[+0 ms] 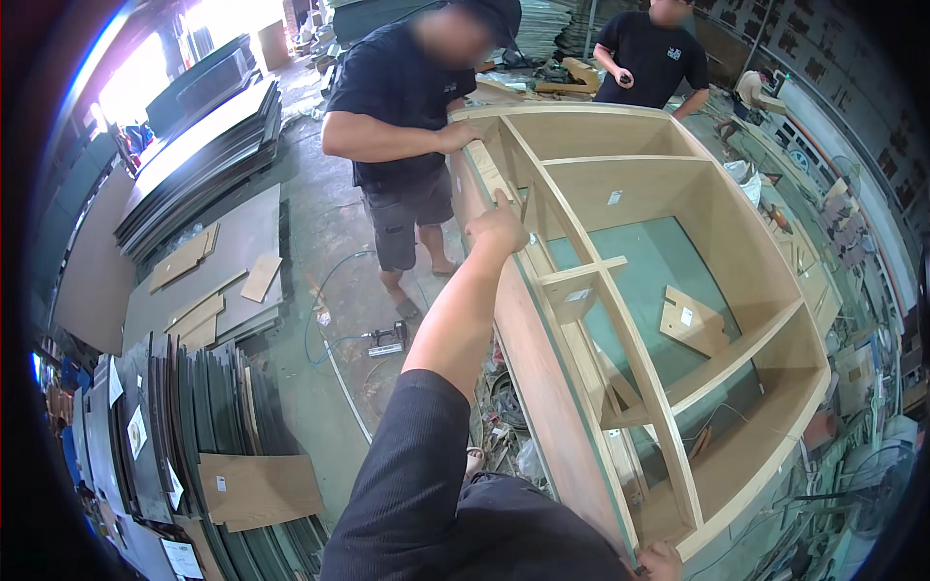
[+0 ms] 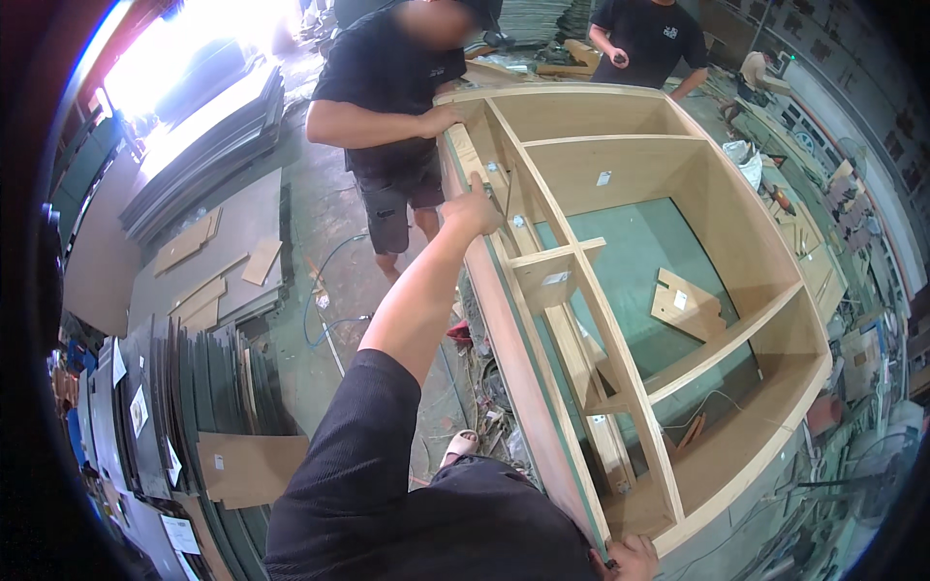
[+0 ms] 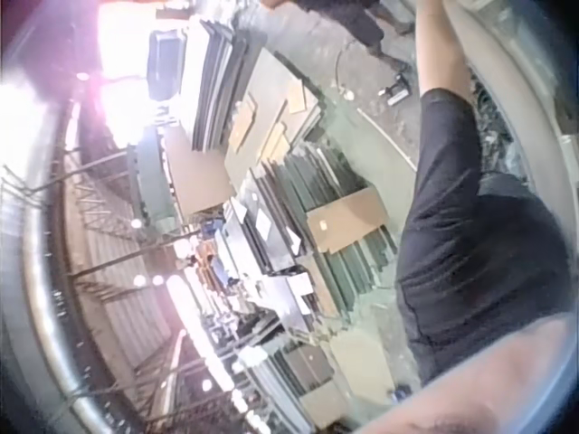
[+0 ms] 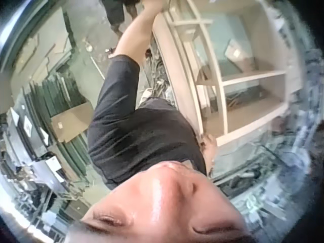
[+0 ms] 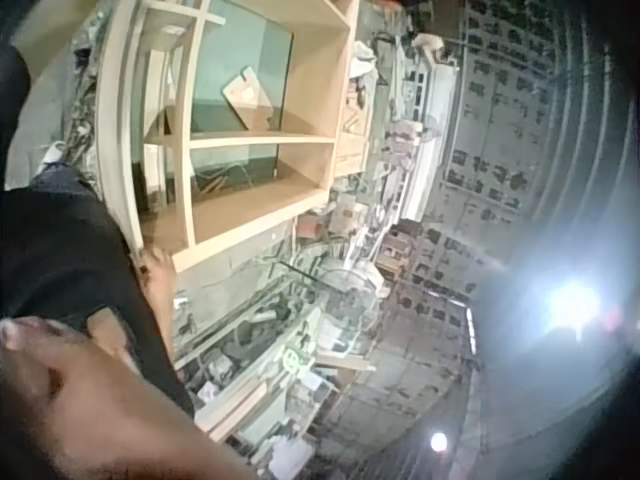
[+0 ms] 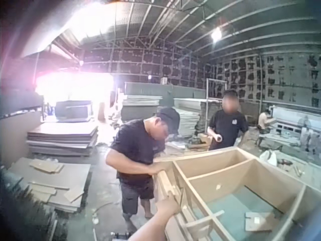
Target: Assembling a large wooden cabinet or shelving unit by holding panels and using a pneumatic tool in a workshop.
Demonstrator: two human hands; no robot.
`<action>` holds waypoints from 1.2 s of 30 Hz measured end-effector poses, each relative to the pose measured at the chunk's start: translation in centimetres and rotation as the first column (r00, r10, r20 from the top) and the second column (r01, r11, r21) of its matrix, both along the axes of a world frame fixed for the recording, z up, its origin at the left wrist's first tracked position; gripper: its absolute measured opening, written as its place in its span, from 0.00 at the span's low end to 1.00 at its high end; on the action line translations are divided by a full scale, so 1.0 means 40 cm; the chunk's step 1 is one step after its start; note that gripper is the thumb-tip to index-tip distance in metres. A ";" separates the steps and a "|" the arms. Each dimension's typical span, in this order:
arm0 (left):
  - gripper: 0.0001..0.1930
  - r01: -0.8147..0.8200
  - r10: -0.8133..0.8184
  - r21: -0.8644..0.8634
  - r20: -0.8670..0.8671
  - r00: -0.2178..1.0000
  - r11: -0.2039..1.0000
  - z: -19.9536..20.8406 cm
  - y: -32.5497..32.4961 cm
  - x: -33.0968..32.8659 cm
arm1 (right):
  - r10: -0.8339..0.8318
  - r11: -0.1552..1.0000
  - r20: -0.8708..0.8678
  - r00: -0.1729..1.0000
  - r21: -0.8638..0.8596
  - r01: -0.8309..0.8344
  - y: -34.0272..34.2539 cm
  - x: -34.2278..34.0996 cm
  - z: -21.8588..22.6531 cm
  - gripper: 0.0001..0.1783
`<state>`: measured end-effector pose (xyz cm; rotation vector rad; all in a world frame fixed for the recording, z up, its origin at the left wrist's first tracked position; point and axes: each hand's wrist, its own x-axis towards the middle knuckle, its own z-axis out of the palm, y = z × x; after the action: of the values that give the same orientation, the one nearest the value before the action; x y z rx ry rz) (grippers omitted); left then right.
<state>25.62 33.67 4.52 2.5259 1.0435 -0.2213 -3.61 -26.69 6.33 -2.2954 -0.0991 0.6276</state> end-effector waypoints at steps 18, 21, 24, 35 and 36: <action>0.58 0.003 -0.003 0.017 0.030 1.000 1.000 0.018 -0.014 -0.015 | -0.093 0.979 -0.036 0.995 0.181 0.098 -0.066 -0.008 -0.100 0.15; 0.58 0.005 -0.007 0.029 0.035 0.999 1.000 0.018 -0.015 -0.015 | -0.042 0.986 -0.002 0.999 0.161 0.041 -0.039 0.001 -0.059 0.15; 0.58 -0.006 0.006 0.012 0.037 0.999 1.000 0.015 -0.011 -0.014 | -0.128 0.969 -0.003 0.992 0.212 0.126 0.005 -0.008 -0.028 0.15; 0.58 -0.008 0.007 0.010 0.054 0.998 1.000 0.012 -0.015 -0.014 | -0.009 0.992 0.085 0.996 0.129 -0.002 -0.004 0.003 -0.021 0.16; 0.58 -0.006 0.006 0.001 0.051 0.999 1.000 0.012 -0.014 -0.016 | 0.027 0.992 0.124 0.992 0.119 -0.042 0.000 0.003 -0.014 0.17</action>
<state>24.98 33.13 5.00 2.5153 1.0315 -0.1539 -3.47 -26.67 5.79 -2.2169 -0.2299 0.4844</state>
